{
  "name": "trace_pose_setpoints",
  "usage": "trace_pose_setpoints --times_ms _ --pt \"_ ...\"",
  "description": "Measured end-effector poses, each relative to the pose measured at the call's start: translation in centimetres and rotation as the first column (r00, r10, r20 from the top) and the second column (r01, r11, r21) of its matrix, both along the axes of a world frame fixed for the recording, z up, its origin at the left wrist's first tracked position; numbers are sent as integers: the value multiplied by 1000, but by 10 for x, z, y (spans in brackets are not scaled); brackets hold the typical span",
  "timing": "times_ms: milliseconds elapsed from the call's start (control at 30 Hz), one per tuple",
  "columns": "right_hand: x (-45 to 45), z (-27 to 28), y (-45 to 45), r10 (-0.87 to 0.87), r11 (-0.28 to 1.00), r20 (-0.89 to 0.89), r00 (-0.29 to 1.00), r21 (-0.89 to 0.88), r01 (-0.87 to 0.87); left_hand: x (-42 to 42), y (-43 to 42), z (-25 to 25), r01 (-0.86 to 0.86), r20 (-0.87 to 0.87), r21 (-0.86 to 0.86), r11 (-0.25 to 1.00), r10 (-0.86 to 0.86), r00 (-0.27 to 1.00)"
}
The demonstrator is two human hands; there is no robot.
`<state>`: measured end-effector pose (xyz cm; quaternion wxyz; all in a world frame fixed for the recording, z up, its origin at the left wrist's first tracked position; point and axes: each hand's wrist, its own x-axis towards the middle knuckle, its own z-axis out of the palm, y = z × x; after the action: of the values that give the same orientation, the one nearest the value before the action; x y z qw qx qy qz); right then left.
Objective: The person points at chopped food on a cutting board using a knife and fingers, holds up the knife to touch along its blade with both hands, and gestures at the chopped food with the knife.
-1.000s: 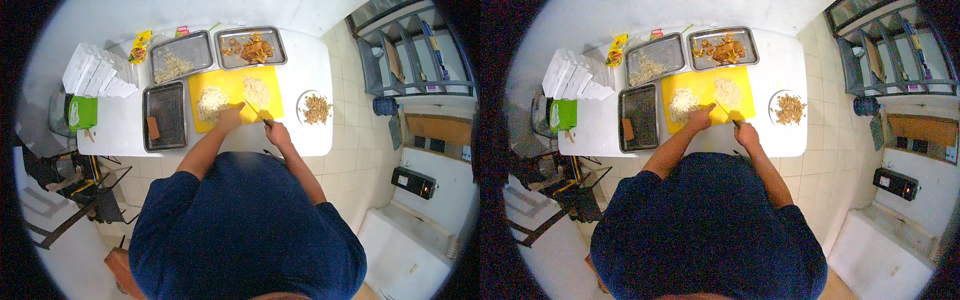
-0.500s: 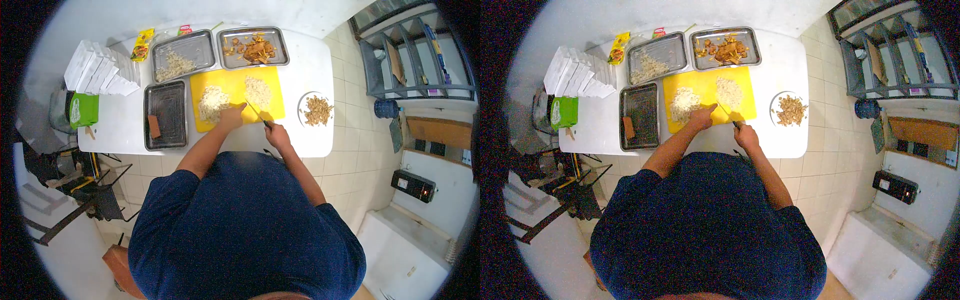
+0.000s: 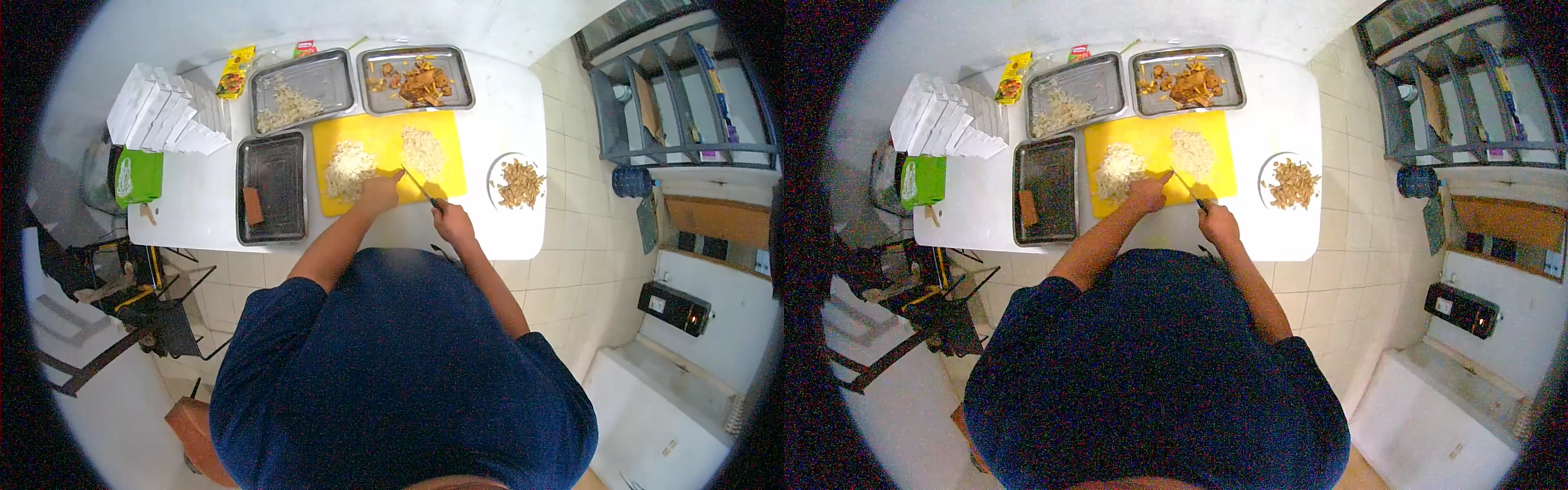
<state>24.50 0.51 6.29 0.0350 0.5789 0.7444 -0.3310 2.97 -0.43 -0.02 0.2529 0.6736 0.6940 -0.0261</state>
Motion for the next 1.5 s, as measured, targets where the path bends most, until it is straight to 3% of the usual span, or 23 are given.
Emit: trace_pose_setpoints --times_ms 733,1133,1233,1433,1500 --pt "-3 -1 -5 65 997 139 988 23 -68 3 7 5 -4 -3 -72 997 4 1000" --pt "-1 -18 0 73 996 35 997 55 -75 9 2 3 -46 -14 2 999 46 999" --pt "-1 -6 2 8 999 -12 1000 33 -8 7 4 -1 -19 -14 -118 993 18 1000" --pt "2 6 2 -38 999 26 999 20 37 3 -5 -5 -22 10 38 999 21 1000" --pt "2 8 0 -28 999 11 1000 30 28 2 0 -4 -12 30 -71 997 15 999"
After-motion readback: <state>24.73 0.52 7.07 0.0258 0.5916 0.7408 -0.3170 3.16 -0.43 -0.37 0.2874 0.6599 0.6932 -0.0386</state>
